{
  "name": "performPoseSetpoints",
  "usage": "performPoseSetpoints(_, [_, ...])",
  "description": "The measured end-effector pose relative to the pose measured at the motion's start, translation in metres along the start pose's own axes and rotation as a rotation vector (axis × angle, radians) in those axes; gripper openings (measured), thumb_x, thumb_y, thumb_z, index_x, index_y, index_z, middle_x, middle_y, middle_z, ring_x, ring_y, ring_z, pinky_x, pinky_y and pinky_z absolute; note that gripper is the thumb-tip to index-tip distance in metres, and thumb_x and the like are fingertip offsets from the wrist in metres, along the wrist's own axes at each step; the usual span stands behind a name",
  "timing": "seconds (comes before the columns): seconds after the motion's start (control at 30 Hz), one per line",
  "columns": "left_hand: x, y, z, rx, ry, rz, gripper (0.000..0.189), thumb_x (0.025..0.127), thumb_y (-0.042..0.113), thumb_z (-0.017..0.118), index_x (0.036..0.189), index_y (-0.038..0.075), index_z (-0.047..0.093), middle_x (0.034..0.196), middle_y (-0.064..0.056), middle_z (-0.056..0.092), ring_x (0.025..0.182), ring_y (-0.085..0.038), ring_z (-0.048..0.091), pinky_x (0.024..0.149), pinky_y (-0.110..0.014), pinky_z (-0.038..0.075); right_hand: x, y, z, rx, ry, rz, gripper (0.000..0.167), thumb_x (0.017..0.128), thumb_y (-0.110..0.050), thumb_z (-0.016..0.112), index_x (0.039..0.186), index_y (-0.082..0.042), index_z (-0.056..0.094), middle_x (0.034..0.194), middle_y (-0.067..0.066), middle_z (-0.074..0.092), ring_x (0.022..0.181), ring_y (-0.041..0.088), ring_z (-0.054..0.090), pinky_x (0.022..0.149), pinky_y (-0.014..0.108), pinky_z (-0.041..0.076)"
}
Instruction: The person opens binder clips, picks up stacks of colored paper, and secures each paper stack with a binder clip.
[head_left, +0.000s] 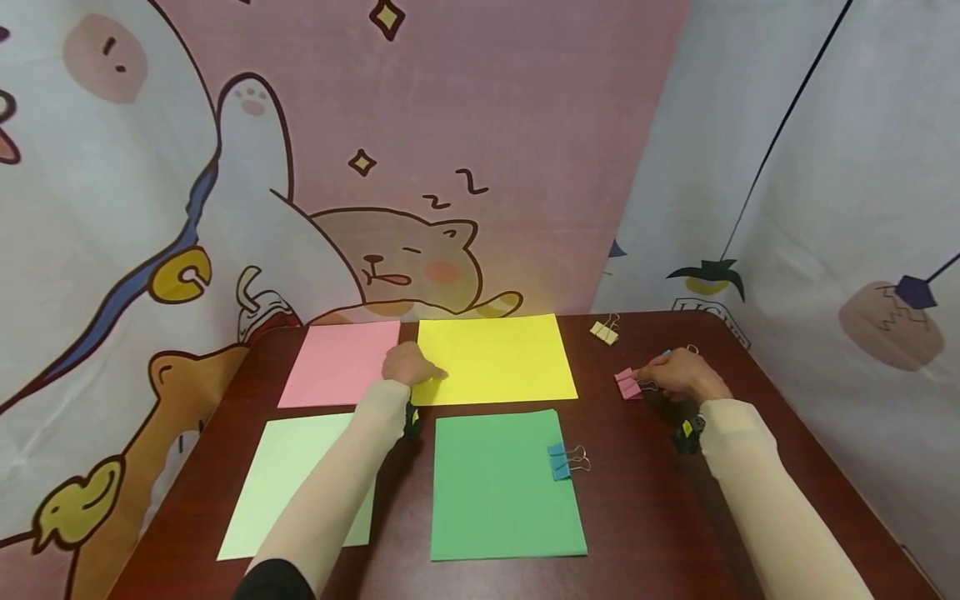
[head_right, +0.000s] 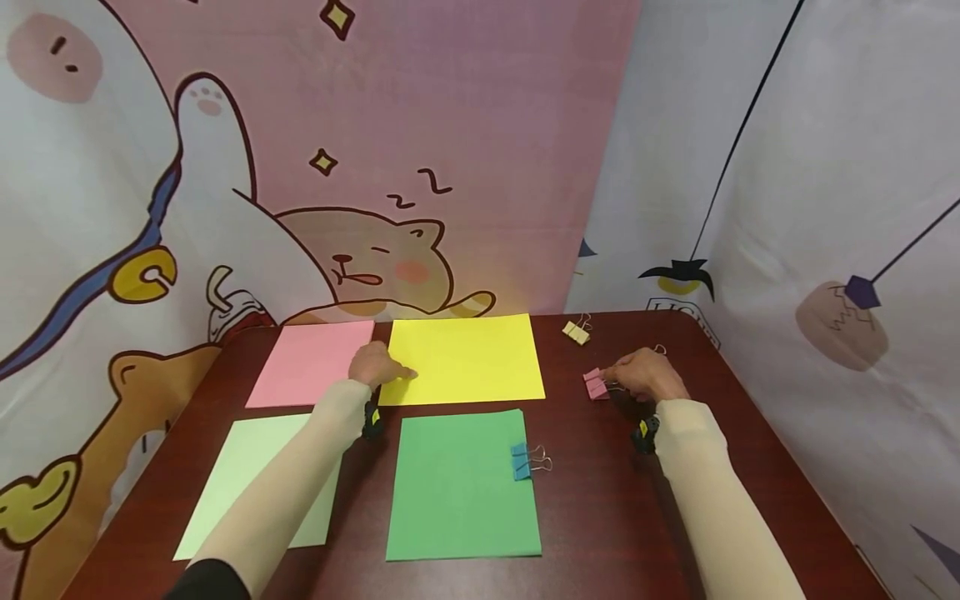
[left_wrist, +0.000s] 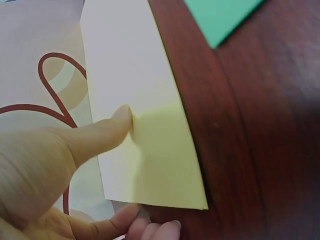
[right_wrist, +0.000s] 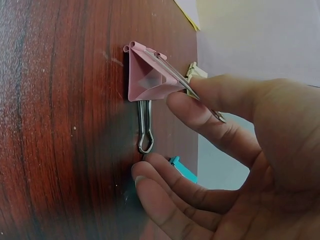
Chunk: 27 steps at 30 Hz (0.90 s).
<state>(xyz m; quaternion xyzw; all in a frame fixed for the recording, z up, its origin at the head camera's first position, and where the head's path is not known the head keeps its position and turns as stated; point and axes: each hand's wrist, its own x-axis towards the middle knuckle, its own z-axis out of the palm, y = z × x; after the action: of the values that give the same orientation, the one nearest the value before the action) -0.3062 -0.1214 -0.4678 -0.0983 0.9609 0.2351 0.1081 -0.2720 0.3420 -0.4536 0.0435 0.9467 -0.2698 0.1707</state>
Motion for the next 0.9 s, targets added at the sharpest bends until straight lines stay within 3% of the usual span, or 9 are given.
performPoseSetpoints(0.13, [0.002,0.003,-0.001,-0.016,-0.003,-0.011,0.059,0.078,0.041,0.089,0.111,-0.003,0.068,0.095,-0.011,0.064,0.080,-0.024,0.053,0.065,-0.034,0.048,-0.001,-0.001,-0.001,0.013,-0.010,0.011,0.037,0.097,-0.042,0.065,0.099,-0.006,0.075,0.094,0.013,0.065,0.087,0.027,0.068,0.076,0.038,0.060])
performPoseSetpoints(0.3, [0.007,0.005,0.001,-0.013,-0.014,-0.030,0.066,0.077,0.041,0.089,0.120,-0.003,0.065,0.105,-0.012,0.066,0.086,-0.025,0.055,0.072,-0.036,0.050,-0.004,-0.005,-0.004,0.042,-0.007,0.039,0.048,0.097,-0.040,0.066,0.123,0.000,0.072,0.117,0.024,0.066,0.094,0.032,0.070,0.081,0.042,0.062])
performPoseSetpoints(0.4, [0.007,0.009,0.001,-0.007,-0.008,-0.037,0.065,0.077,0.040,0.090,0.119,-0.003,0.065,0.106,-0.012,0.068,0.085,-0.024,0.056,0.074,-0.036,0.053,-0.005,-0.008,-0.006,0.049,-0.007,0.046,0.046,0.097,-0.039,0.065,0.123,-0.001,0.072,0.128,0.028,0.064,0.100,0.036,0.070,0.084,0.045,0.062])
performPoseSetpoints(0.63, [0.003,0.020,0.002,-0.051,-0.005,-0.040,0.068,0.077,0.037,0.090,0.123,-0.005,0.063,0.111,-0.015,0.068,0.088,-0.026,0.058,0.081,-0.039,0.057,-0.008,-0.013,-0.009,0.011,0.017,0.031,0.038,0.100,-0.035,0.058,0.114,-0.004,0.075,0.123,0.024,0.064,0.100,0.035,0.069,0.082,0.044,0.062])
performPoseSetpoints(0.77, [0.004,0.018,0.003,-0.072,-0.026,-0.069,0.071,0.077,0.037,0.090,0.126,-0.005,0.061,0.115,-0.016,0.068,0.091,-0.027,0.059,0.084,-0.041,0.058,-0.007,-0.015,-0.007,0.027,0.002,0.016,0.041,0.101,-0.033,0.054,0.120,-0.001,0.072,0.120,0.022,0.065,0.102,0.034,0.068,0.084,0.042,0.062])
performPoseSetpoints(0.9, [0.005,0.017,0.002,-0.075,-0.033,-0.075,0.073,0.077,0.038,0.090,0.128,-0.005,0.060,0.119,-0.017,0.068,0.096,-0.028,0.061,0.089,-0.043,0.059,-0.007,-0.012,-0.005,0.047,-0.019,0.019,0.052,0.102,-0.038,0.052,0.131,0.004,0.064,0.127,0.027,0.063,0.107,0.035,0.068,0.090,0.046,0.060])
